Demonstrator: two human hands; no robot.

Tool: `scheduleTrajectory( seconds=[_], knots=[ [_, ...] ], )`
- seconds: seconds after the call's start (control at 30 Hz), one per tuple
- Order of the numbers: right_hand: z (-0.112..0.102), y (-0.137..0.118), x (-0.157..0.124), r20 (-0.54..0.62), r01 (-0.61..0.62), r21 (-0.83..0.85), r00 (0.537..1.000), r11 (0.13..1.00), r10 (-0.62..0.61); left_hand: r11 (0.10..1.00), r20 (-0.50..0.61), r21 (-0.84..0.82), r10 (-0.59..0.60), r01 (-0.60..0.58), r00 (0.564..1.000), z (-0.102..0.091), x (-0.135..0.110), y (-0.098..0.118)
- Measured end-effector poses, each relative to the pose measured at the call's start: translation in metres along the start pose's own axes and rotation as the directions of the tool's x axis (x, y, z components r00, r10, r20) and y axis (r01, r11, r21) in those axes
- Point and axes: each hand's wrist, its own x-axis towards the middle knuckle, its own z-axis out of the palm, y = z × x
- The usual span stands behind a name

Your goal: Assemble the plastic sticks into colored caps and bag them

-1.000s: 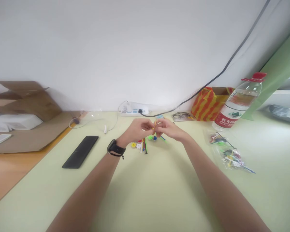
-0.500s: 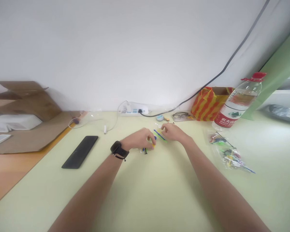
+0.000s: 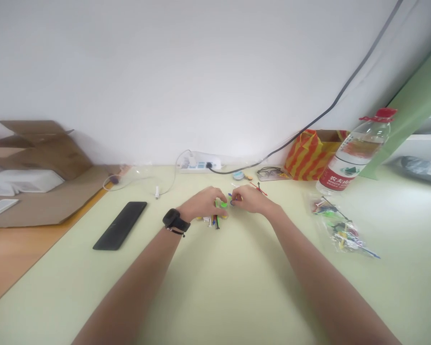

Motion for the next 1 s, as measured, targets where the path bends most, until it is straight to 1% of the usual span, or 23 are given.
scheduleTrajectory(
  seconds=[0.13,0.23,0.3,0.37,0.43,0.53,0.63,0.73,0.87,1.0],
  knots=[
    [0.000,-0.002,0.000,0.000,-0.021,-0.005,1.000,1.000,0.021,0.999,0.017,-0.033,0.041,-0.041,0.999,0.003,0.001,-0.006],
    [-0.008,0.006,0.000,-0.066,-0.110,-0.025,0.992,0.994,0.108,0.995,0.014,-0.074,0.071,-0.070,0.997,0.003,0.001,-0.007],
    [-0.018,0.018,-0.002,-0.145,-0.221,-0.059,0.967,0.973,0.211,0.994,0.009,-0.086,0.073,-0.072,0.997,0.003,0.000,-0.007],
    [-0.028,0.033,-0.005,-0.210,-0.339,-0.094,0.926,0.936,0.314,0.994,0.013,-0.083,0.071,-0.069,0.997,0.003,-0.001,-0.007],
    [-0.033,0.046,-0.008,-0.228,-0.425,-0.116,0.891,0.898,0.393,0.995,0.022,-0.077,0.071,-0.069,0.997,0.003,-0.001,-0.008],
    [-0.031,0.057,-0.011,-0.219,-0.484,-0.122,0.865,0.867,0.452,0.995,0.035,-0.072,0.072,-0.070,0.997,0.004,-0.001,-0.008],
    [-0.028,0.060,-0.010,-0.216,-0.489,-0.095,0.860,0.867,0.462,0.996,0.048,-0.062,0.067,-0.064,0.997,0.004,-0.002,-0.008],
    [-0.031,0.060,-0.009,-0.205,-0.466,-0.031,0.869,0.884,0.450,0.998,0.049,-0.050,0.047,-0.045,0.998,0.002,-0.003,-0.008],
    [-0.043,0.054,-0.013,-0.164,-0.386,0.124,0.901,0.914,0.403,0.997,-0.037,-0.074,0.001,-0.004,0.999,-0.006,-0.004,-0.003],
    [-0.051,0.034,-0.016,-0.089,-0.250,0.345,0.951,0.905,0.297,0.991,-0.143,-0.137,-0.026,0.006,0.989,-0.014,-0.002,0.015]
  ],
)
